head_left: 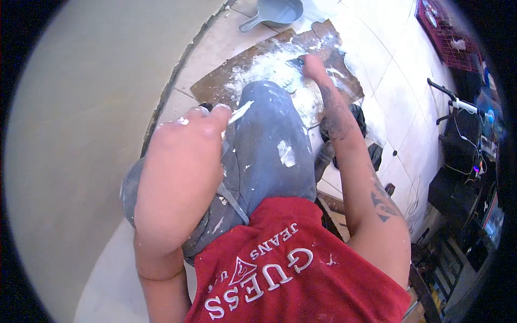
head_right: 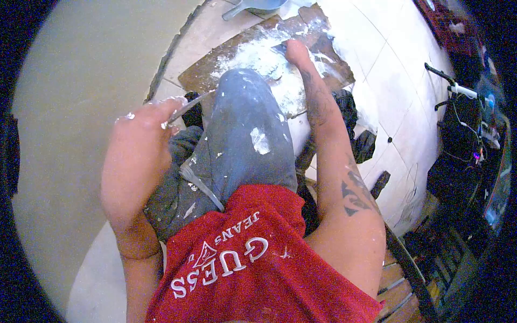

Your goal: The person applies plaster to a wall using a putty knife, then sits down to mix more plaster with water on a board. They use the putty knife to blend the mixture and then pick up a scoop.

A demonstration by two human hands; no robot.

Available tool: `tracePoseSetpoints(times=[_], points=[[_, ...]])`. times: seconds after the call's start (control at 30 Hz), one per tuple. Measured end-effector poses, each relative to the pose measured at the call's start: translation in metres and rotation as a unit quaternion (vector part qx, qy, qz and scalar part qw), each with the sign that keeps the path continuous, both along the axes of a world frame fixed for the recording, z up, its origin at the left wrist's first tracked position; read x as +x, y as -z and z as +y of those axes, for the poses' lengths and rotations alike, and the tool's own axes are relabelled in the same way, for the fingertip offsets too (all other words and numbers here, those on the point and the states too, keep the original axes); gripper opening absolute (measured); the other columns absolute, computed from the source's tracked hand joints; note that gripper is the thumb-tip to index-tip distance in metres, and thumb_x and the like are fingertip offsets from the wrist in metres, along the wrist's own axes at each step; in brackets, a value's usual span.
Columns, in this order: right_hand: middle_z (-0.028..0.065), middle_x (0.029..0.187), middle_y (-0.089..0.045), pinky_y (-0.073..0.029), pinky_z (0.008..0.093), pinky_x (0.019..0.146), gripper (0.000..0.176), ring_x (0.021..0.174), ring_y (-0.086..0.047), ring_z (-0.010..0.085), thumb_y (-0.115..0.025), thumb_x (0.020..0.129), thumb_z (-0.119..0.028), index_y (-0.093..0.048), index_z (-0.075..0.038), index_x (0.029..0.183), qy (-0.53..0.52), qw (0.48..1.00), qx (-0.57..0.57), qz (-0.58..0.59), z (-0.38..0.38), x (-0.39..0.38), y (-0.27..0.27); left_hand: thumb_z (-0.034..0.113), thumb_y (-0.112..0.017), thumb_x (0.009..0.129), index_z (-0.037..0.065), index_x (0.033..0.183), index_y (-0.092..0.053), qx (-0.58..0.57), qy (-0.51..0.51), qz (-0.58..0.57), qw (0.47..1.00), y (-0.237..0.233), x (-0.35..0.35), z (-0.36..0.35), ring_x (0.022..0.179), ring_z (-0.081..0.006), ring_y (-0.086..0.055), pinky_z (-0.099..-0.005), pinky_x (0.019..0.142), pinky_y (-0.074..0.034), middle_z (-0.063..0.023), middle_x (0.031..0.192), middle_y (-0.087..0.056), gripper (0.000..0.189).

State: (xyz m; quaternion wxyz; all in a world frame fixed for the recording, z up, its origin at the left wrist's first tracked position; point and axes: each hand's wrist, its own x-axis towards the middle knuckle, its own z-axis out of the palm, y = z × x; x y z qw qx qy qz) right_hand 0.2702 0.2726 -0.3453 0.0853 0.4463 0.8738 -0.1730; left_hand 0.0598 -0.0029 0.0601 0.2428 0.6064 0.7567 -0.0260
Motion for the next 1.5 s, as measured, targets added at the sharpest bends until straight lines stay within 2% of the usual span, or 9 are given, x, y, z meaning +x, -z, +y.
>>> tracePoseSetpoints(times=[0.03, 0.33, 0.47, 0.67, 0.73, 0.9, 1.07, 1.3, 1.5], points=[[0.0213, 0.086, -0.062, -0.047, 0.0437, 0.072, 0.035, 0.082, -0.060, 0.0377, -0.054, 0.066, -0.005, -0.064, -0.010, 0.099, 0.006, 0.999, -0.018, 0.037, -0.006, 0.002, -0.007, 0.001, -0.053, 0.077, 0.007, 0.105, -0.058, -0.026, -0.018, -0.011, 0.999, -0.003, 0.001, 0.001, 0.089, -0.0336, -0.059, -0.0417, 0.079, -0.045, -0.0175, 0.097, -0.061, 0.029], [0.0218, 0.089, -0.062, -0.047, 0.0409, 0.075, 0.034, 0.086, -0.060, 0.0368, -0.061, 0.067, -0.010, -0.062, -0.008, 0.101, 0.094, 0.974, 0.057, 0.199, 0.046, -0.022, -0.095, -0.001, -0.049, 0.075, 0.003, 0.096, -0.058, 0.061, 0.035, -0.046, 0.996, -0.016, -0.004, -0.002, 0.082, -0.0318, -0.060, -0.0410, 0.075, -0.047, -0.0169, 0.087, -0.060, 0.023], [0.0206, 0.090, -0.062, -0.048, 0.0419, 0.074, 0.032, 0.085, -0.061, 0.0359, -0.056, 0.070, -0.008, -0.063, -0.009, 0.101, 0.019, 0.981, 0.086, 0.175, 0.088, -0.079, -0.153, 0.007, -0.051, 0.077, 0.005, 0.083, -0.057, 0.085, 0.079, 0.010, 0.993, -0.021, 0.005, 0.004, 0.073, -0.0218, -0.062, -0.0311, 0.065, -0.050, -0.0099, 0.074, -0.059, 0.009], [0.0167, 0.089, -0.064, -0.050, 0.0407, 0.072, 0.028, 0.084, -0.063, 0.0319, -0.050, 0.071, -0.007, -0.065, -0.011, 0.095, -0.044, 0.983, 0.176, 0.003, 0.147, -0.137, -0.140, 0.009, -0.053, 0.078, 0.005, 0.088, -0.058, 0.020, 0.074, 0.055, 0.996, -0.026, 0.021, 0.007, 0.069, -0.0207, -0.064, -0.0307, 0.059, -0.052, -0.0115, 0.082, -0.061, 0.012], [0.0165, 0.089, -0.064, -0.050, 0.0410, 0.072, 0.025, 0.084, -0.063, 0.0314, -0.050, 0.072, -0.009, -0.065, -0.011, 0.092, -0.027, 0.984, 0.178, 0.000, 0.148, -0.143, -0.145, 0.008, -0.051, 0.078, 0.004, 0.089, -0.055, 0.007, 0.039, 0.100, 0.994, -0.028, 0.026, 0.006, 0.066, -0.0245, -0.063, -0.0333, 0.059, -0.052, -0.0124, 0.080, -0.058, 0.012], [0.0174, 0.087, -0.064, -0.050, 0.0424, 0.072, 0.023, 0.083, -0.063, 0.0321, -0.045, 0.080, -0.014, -0.066, -0.008, 0.088, -0.068, 0.973, 0.221, -0.023, 0.147, -0.172, -0.116, 0.010, -0.052, 0.078, 0.003, 0.092, -0.057, 0.045, 0.024, 0.145, 0.988, -0.023, 0.011, 0.012, 0.066, -0.0217, -0.063, -0.0306, 0.058, -0.050, -0.0141, 0.084, -0.060, 0.017], [0.0164, 0.088, -0.064, -0.049, 0.0429, 0.075, 0.024, 0.084, -0.063, 0.0326, -0.046, 0.078, -0.014, -0.066, -0.009, 0.090, -0.099, 0.971, 0.214, -0.044, 0.141, -0.191, -0.090, 0.011, -0.053, 0.077, 0.002, 0.090, -0.059, 0.054, -0.006, 0.141, 0.988, -0.020, -0.002, 0.012, 0.065, -0.0202, -0.063, -0.0286, 0.056, -0.048, -0.0172, 0.087, -0.062, 0.018], [0.0151, 0.096, -0.064, -0.048, 0.0414, 0.079, 0.027, 0.092, -0.060, 0.0313, -0.050, 0.073, -0.010, -0.065, -0.011, 0.095, -0.154, 0.976, 0.117, -0.105, 0.123, -0.191, -0.121, 0.011, -0.052, 0.076, 0.006, 0.082, -0.059, 0.036, -0.041, 0.122, 0.991, -0.016, -0.004, 0.000, 0.061, -0.0185, -0.062, -0.0285, 0.052, -0.048, -0.0094, 0.074, -0.060, 0.010], [0.0157, 0.096, -0.064, -0.048, 0.0383, 0.080, 0.035, 0.090, -0.061, 0.0309, -0.055, 0.070, -0.015, -0.065, -0.014, 0.104, -0.097, 0.981, 0.163, -0.053, 0.127, -0.149, -0.143, 0.010, -0.053, 0.074, 0.006, 0.078, -0.060, 0.085, -0.058, 0.079, 0.992, -0.016, 0.011, -0.011, 0.063, -0.0198, -0.063, -0.0302, 0.054, -0.050, -0.0098, 0.070, -0.061, 0.009]])
